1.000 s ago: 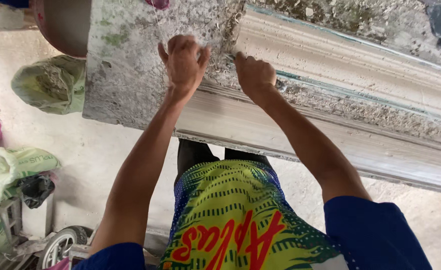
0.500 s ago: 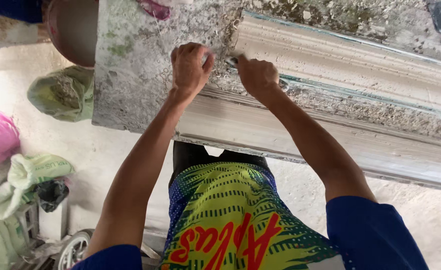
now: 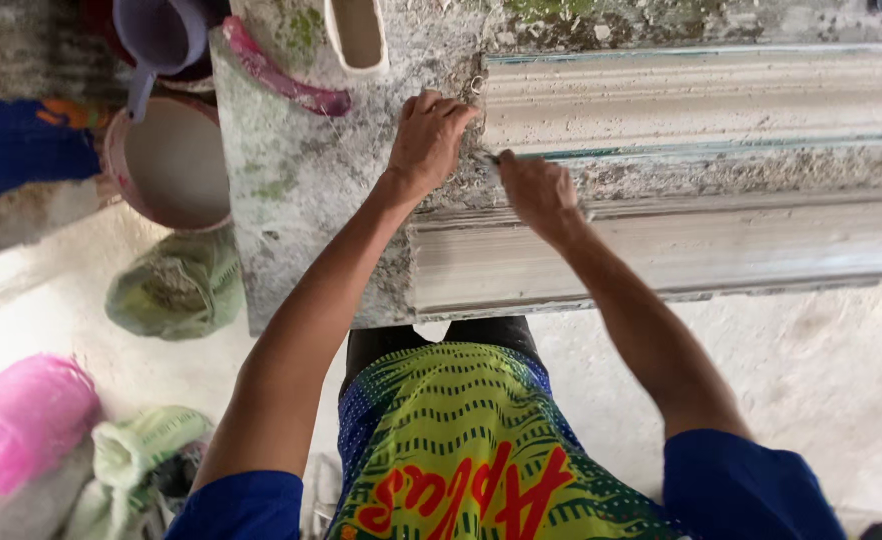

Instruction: The person smears white plaster paste by hand over long decorative molding strips on a workbench, then washes their hands in a basin of water. They use a small flat scraper to trim and smooth the edges of the moldings, wipe the surface, and reposition the strips to treat other sections.

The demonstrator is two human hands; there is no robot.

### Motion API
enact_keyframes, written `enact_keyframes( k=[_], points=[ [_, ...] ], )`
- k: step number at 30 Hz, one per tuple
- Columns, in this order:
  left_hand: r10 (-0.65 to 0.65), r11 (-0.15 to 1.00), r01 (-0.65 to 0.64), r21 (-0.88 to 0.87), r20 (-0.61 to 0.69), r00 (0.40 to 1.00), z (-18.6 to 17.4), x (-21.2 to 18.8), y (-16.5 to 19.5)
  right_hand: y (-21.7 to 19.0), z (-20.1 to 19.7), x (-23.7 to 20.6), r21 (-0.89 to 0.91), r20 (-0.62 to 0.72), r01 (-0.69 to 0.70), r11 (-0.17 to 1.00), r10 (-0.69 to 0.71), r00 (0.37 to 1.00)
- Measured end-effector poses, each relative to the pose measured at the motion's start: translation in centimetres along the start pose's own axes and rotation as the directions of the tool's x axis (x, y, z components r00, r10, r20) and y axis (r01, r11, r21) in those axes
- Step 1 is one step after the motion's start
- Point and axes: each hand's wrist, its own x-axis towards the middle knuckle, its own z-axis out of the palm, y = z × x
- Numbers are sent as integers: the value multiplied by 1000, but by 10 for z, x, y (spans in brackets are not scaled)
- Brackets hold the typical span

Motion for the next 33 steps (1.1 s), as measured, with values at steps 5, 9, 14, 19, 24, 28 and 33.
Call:
enact_keyframes(
  k=[5, 9, 14, 19, 24, 28, 33],
  points=[
    [133, 983, -155, 97, 199, 971, -10, 7, -2, -52, 25, -15, 664, -338, -28, 747, 334, 880],
    [174, 961, -231, 150, 321, 931, -18, 16, 7, -84, 33, -18, 741, -204, -213, 637, 516, 832],
    [298, 725, -542, 425, 516, 803, -33, 57, 22, -115, 31, -3, 664, 15, -510, 546, 672, 740],
    [366, 618, -645, 450, 561, 742, -32, 74, 22, -123, 24, 4, 735, -94, -433, 522, 711, 697],
    [436, 721, -636, 273, 534, 724, -29, 71, 16, -119, -5, 12, 723, 150, -548, 421, 678, 720],
    [355, 832, -531, 162, 580, 733, -36, 71, 21, -98, -42, 35, 645, 431, -689, 329, 588, 684],
    [104, 885, 213, -413, 623, 775, -38, 67, 22, -84, -42, 47, 570, 394, -631, 526, 499, 772]
  ],
)
